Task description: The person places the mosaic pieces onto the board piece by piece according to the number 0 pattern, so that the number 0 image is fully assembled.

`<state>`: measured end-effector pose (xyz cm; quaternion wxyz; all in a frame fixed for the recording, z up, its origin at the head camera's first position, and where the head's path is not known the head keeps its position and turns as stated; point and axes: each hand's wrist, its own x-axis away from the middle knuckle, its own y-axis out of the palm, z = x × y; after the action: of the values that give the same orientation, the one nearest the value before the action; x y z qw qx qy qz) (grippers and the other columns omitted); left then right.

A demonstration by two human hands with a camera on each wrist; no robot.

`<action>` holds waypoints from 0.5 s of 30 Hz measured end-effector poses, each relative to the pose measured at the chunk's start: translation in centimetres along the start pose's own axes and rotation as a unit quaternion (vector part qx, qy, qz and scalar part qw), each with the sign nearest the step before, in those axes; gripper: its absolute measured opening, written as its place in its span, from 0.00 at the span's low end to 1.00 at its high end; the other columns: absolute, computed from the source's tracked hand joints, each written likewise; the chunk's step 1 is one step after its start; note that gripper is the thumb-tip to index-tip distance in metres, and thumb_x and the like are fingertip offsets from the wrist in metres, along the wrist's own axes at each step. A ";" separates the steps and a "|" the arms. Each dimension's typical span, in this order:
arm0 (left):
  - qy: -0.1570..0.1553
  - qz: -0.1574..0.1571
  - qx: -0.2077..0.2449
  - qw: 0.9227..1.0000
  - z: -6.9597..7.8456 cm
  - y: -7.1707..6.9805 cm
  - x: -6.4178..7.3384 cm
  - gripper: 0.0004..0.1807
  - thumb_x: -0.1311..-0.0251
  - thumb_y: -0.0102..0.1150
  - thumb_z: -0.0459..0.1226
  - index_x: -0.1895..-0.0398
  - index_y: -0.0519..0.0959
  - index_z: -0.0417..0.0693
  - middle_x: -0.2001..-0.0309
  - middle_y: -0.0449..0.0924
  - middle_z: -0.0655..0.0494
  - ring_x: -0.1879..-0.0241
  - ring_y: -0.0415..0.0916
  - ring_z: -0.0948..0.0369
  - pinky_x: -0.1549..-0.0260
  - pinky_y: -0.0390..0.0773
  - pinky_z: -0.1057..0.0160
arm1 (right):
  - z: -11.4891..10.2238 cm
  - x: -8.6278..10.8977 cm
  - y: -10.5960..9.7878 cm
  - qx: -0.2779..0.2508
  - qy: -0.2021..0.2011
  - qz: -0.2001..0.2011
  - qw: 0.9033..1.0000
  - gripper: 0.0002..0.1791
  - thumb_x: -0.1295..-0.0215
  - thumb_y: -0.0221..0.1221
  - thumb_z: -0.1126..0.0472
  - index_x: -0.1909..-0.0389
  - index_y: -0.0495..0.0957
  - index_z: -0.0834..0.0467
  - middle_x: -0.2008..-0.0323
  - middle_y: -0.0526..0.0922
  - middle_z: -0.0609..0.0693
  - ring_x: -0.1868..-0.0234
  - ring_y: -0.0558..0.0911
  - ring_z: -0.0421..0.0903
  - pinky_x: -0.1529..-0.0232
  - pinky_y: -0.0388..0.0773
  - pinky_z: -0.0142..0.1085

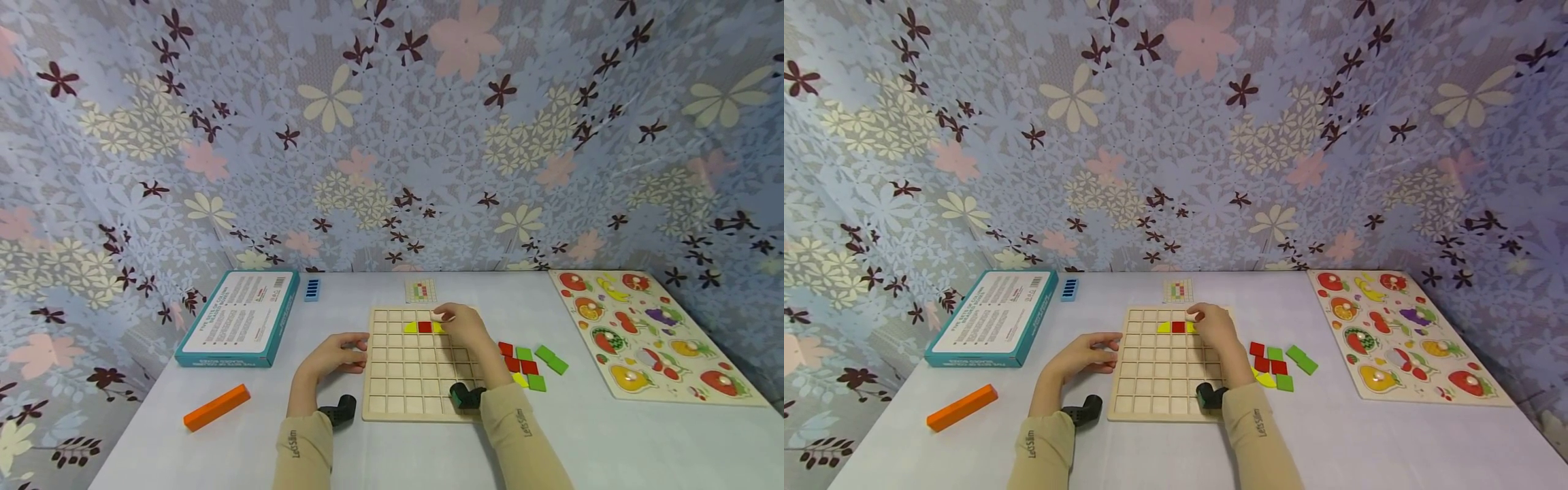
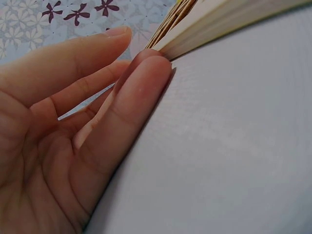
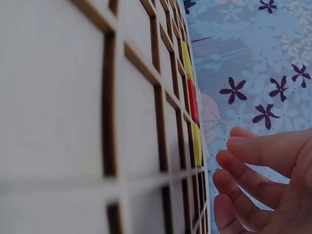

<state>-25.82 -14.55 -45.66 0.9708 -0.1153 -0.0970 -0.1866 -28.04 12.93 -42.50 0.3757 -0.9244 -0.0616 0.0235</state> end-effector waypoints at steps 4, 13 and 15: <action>-0.003 0.003 0.001 1.000 0.0 0.0 0.0 0.29 0.44 0.58 0.28 0.37 0.66 0.35 0.54 0.71 0.44 0.68 0.79 0.60 0.65 0.83 0.61 | 0.4 0.5 -0.7 -0.002 -0.008 0.005 1.000 0.17 0.39 0.55 0.69 0.48 0.76 0.64 0.58 0.79 0.61 0.55 0.77 0.57 0.62 0.79 0.43; -0.003 0.007 0.000 1.000 0.1 0.1 0.1 0.29 0.44 0.58 0.27 0.38 0.66 0.35 0.55 0.71 0.44 0.69 0.79 0.61 0.66 0.83 0.61 | 1.8 1.9 -2.2 -0.022 -0.001 -0.001 1.000 0.17 0.37 0.54 0.66 0.47 0.75 0.64 0.57 0.78 0.60 0.56 0.76 0.56 0.63 0.78 0.42; -0.003 0.007 0.000 1.000 0.1 0.1 0.1 0.29 0.44 0.58 0.27 0.38 0.66 0.35 0.54 0.71 0.44 0.69 0.79 0.61 0.66 0.83 0.61 | 2.3 2.3 -2.6 -0.032 0.001 -0.002 1.000 0.17 0.36 0.54 0.65 0.46 0.74 0.64 0.56 0.77 0.60 0.55 0.76 0.56 0.62 0.78 0.43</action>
<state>-25.70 -14.43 -45.56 0.9718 -0.1161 -0.0995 -0.1793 -26.24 16.62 -42.33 0.3465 -0.9357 -0.0639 0.0194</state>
